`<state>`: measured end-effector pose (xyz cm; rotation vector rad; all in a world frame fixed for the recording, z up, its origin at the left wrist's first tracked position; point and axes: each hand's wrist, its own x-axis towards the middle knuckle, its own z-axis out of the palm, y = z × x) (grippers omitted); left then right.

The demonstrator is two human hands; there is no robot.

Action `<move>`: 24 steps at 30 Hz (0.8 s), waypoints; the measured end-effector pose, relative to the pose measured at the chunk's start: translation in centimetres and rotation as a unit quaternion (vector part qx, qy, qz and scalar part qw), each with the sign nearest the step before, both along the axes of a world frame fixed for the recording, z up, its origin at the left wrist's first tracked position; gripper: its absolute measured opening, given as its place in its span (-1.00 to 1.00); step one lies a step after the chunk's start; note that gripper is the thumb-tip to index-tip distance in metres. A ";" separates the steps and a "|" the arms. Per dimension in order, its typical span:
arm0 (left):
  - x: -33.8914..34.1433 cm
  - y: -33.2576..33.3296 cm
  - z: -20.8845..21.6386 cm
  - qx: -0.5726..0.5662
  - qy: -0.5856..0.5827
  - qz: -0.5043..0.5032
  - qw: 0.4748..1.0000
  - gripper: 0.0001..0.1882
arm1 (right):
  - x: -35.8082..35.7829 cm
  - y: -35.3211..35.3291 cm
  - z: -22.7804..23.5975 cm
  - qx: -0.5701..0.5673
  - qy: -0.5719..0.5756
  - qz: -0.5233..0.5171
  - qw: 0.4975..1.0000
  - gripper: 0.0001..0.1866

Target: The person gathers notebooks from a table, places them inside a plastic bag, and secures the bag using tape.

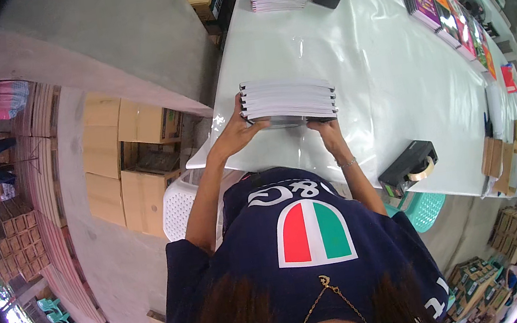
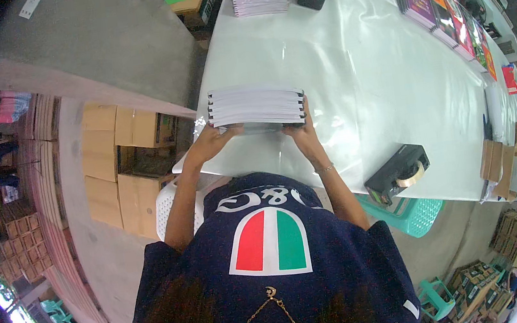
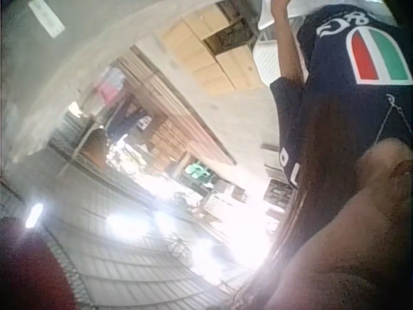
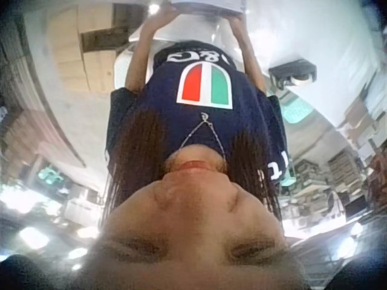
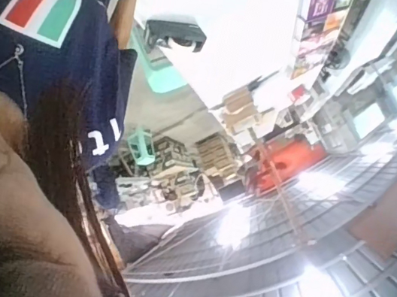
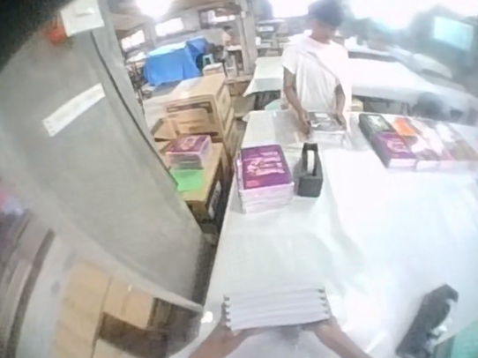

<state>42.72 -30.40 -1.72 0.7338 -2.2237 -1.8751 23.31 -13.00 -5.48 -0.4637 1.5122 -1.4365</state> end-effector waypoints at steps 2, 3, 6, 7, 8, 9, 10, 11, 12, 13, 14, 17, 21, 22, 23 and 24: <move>-0.7 0.7 0.5 0.020 0.025 0.017 0.999 0.00 | -0.8 1.0 -1.0 0.021 0.061 0.030 0.998 0.01; -0.8 1.0 0.6 0.030 0.043 0.029 0.998 0.00 | -1.2 1.4 -1.5 0.032 0.090 0.046 0.994 -0.01; -0.4 1.4 -0.2 0.068 0.025 0.031 0.997 -0.04 | -1.5 2.0 -1.3 0.069 0.100 0.094 0.988 -0.10; -0.4 1.4 -0.5 0.077 0.018 0.030 0.996 -0.05 | -1.4 2.0 -0.9 0.077 0.075 0.097 0.989 -0.14; -0.3 1.2 -0.3 0.084 0.006 0.024 0.996 -0.07 | -1.2 1.9 -0.2 0.086 0.049 0.099 0.990 -0.18; -0.3 1.1 -0.1 0.071 0.000 0.016 0.997 -0.07 | -1.6 1.8 0.3 0.094 0.067 0.132 0.985 -0.24; -0.4 0.9 0.1 0.057 -0.005 0.006 0.998 -0.08 | -2.2 1.8 0.8 0.101 0.085 0.164 0.977 -0.29; -0.5 0.6 0.7 0.021 -0.005 -0.007 1.000 -0.08 | -2.7 1.7 1.3 0.107 0.104 0.197 0.969 -0.33; -0.6 0.5 0.9 0.008 -0.008 -0.013 1.000 -0.08 | -2.8 1.8 1.7 0.061 0.138 0.206 0.967 -0.44; -0.6 0.3 1.2 -0.006 -0.010 -0.018 1.000 -0.08 | -2.9 1.7 1.6 0.058 0.140 0.206 0.967 -0.45; -0.6 0.3 1.3 0.004 -0.015 -0.018 1.000 -0.08 | -2.9 1.8 1.4 0.056 0.143 0.206 0.966 -0.45; -0.5 0.3 1.1 0.037 -0.024 -0.011 0.999 -0.07 | -3.1 1.8 1.2 0.064 0.163 0.221 0.959 -0.43; -0.3 0.2 0.8 -0.017 -0.045 0.010 0.999 -0.04 | -2.7 1.8 1.7 0.091 0.182 0.213 0.956 -0.36; -0.1 0.1 0.9 0.008 -0.037 0.014 0.999 -0.04 | -2.7 1.9 1.5 0.076 0.190 0.211 0.956 -0.34; 0.0 -0.2 1.7 0.033 -0.028 0.015 0.999 -0.05 | -2.8 1.9 1.1 0.061 0.199 0.206 0.956 -0.33; -0.1 -0.4 2.2 0.057 -0.019 0.016 0.998 -0.05 | -2.8 2.1 0.7 0.046 0.208 0.200 0.956 -0.32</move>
